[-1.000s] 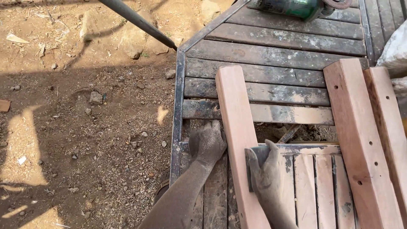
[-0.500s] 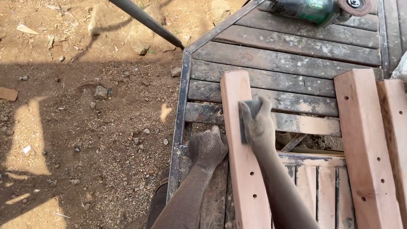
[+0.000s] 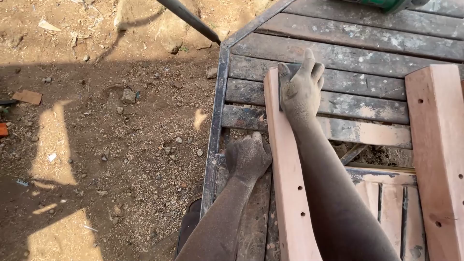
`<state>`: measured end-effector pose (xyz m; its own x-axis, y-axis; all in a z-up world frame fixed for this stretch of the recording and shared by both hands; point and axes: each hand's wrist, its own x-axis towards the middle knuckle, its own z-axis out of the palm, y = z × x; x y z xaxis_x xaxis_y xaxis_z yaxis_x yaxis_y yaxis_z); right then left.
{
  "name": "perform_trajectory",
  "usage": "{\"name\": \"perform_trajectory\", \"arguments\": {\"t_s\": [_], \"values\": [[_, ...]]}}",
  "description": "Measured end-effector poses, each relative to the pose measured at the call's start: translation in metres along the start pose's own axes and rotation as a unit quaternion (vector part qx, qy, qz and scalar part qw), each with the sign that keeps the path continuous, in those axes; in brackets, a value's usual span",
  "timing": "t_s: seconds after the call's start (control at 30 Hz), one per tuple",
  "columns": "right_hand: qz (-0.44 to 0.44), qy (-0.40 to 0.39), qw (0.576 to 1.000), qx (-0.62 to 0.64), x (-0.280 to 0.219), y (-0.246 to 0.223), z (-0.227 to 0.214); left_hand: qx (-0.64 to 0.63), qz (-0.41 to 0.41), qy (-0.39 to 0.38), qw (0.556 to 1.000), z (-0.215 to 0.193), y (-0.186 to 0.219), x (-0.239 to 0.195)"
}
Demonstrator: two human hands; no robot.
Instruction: Hand sanding a wooden beam with sandpaper on a metal workbench in a workshop environment.
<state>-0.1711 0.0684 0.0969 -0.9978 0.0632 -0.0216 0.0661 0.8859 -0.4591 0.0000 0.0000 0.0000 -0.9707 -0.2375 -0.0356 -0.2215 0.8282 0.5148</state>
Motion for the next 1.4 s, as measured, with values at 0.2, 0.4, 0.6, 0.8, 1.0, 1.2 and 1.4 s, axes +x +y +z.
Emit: {"name": "perform_trajectory", "arguments": {"t_s": [0.2, 0.4, 0.6, 0.8, 1.0, 1.2, 1.4], "values": [[-0.036, -0.016, 0.999, -0.025, -0.137, 0.043, -0.038, 0.021, 0.013, 0.015, 1.000, -0.006, 0.007, 0.006], [-0.061, 0.029, 0.986, -0.149, -0.229, 0.069, -0.043, 0.005, 0.007, 0.009, 1.000, 0.009, 0.003, 0.012], [-0.035, -0.068, 0.988, -0.130, -0.083, -0.004, -0.018, 0.017, 0.014, 0.030, 0.999, -0.015, 0.010, 0.010], [-0.051, -0.096, 0.986, -0.130, -0.100, -0.008, -0.041, -0.002, 0.044, 0.108, 0.993, -0.018, 0.010, 0.011], [-0.118, -0.070, 0.965, -0.221, -0.224, 0.073, -0.050, 0.006, 0.024, 0.060, 0.998, -0.002, 0.006, 0.011], [-0.144, -0.057, 0.971, -0.180, -0.098, 0.003, -0.019, 0.022, 0.012, 0.065, 0.998, -0.016, 0.013, 0.010], [-0.174, -0.003, 0.968, -0.181, 0.001, -0.010, 0.026, 0.013, 0.017, 0.092, 0.996, -0.019, 0.013, 0.009]]}}
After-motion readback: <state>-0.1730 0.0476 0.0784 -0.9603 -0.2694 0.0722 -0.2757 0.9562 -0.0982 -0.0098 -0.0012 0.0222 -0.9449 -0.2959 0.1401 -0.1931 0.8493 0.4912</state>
